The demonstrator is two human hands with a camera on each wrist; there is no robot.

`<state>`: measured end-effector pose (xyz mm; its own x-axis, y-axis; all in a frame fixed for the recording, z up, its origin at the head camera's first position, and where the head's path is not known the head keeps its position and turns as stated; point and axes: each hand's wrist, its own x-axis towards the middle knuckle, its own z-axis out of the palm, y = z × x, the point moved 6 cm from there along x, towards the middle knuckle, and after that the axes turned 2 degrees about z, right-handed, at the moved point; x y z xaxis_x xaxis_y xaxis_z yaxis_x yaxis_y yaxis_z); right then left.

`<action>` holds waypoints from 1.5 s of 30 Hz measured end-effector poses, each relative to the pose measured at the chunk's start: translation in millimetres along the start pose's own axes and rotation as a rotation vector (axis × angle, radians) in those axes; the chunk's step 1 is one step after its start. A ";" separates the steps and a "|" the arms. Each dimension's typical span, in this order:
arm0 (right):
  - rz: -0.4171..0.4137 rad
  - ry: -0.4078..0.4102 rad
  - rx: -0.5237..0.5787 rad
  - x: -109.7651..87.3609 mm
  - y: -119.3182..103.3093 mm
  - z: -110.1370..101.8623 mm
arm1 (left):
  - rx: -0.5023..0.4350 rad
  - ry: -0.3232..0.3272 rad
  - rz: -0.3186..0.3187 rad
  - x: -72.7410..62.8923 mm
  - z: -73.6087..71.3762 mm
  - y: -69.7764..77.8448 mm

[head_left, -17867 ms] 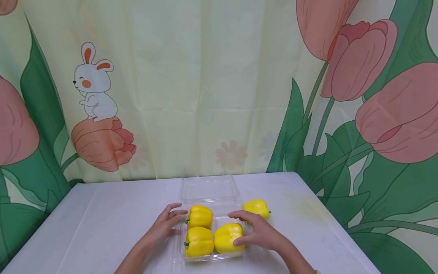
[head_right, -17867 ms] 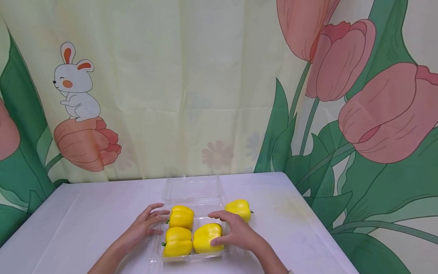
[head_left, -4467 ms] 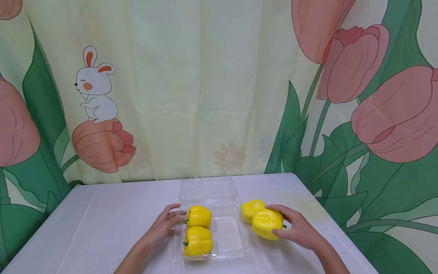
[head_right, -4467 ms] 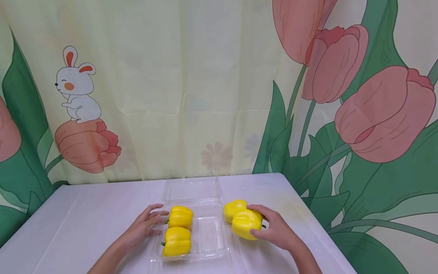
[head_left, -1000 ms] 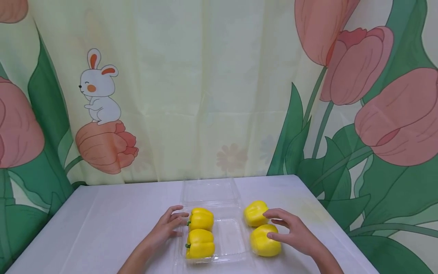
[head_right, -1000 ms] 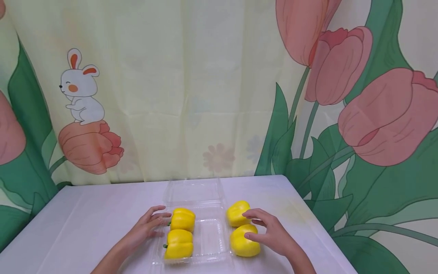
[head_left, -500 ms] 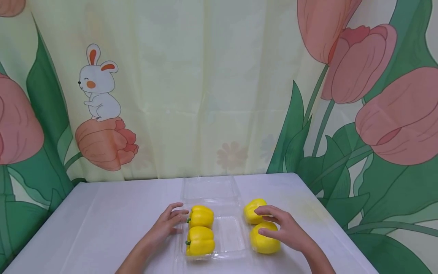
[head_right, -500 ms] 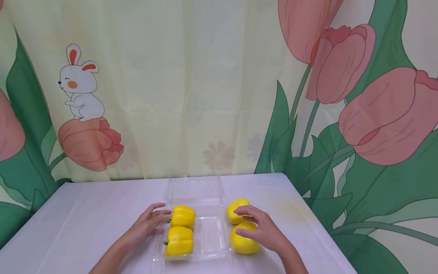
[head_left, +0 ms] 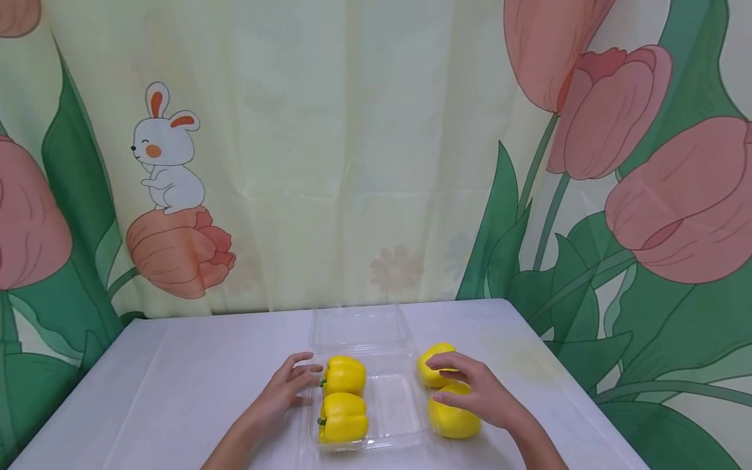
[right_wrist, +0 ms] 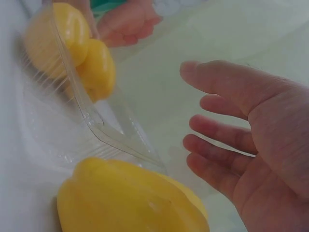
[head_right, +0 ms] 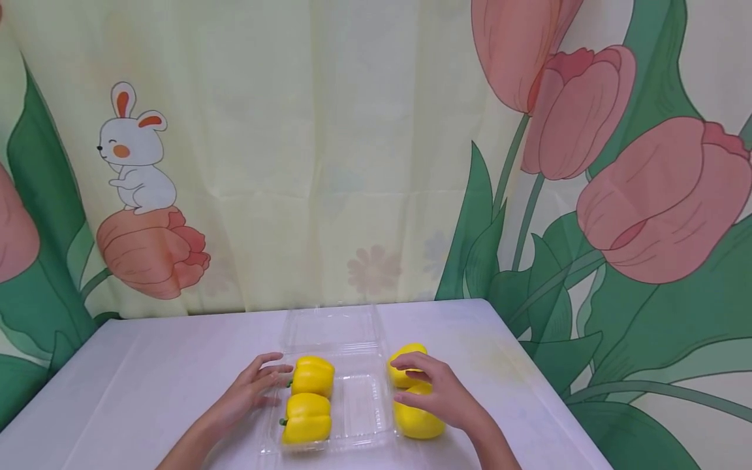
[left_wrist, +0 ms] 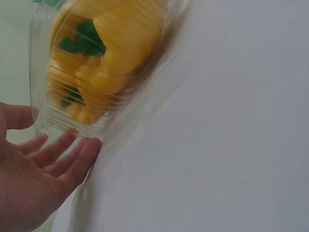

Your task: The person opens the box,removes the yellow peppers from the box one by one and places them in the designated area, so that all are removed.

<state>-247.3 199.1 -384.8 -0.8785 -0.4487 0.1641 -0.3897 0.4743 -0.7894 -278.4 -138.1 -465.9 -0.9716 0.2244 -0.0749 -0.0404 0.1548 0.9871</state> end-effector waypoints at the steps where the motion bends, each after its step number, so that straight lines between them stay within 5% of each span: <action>1: -0.006 -0.001 -0.002 0.7 -1.0 0.4 | 0.000 0.003 -0.005 -0.4 -0.2 -0.3; 10: -0.096 -0.015 0.019 6.1 -10.0 3.3 | -0.010 0.007 -0.008 -0.5 -0.8 2.0; 21: 0.000 -0.025 -0.008 17.5 -14.2 13.2 | -0.009 -0.008 0.009 0.1 0.6 2.0; 45: 0.003 -0.052 0.014 28.1 -22.2 26.7 | -0.025 -0.018 0.003 0.9 -1.7 -4.5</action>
<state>-255.9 155.7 -378.4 -0.8639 -0.4864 0.1310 -0.3830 0.4652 -0.7981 -279.5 -140.2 -470.1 -0.9674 0.2422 -0.0742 -0.0435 0.1300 0.9906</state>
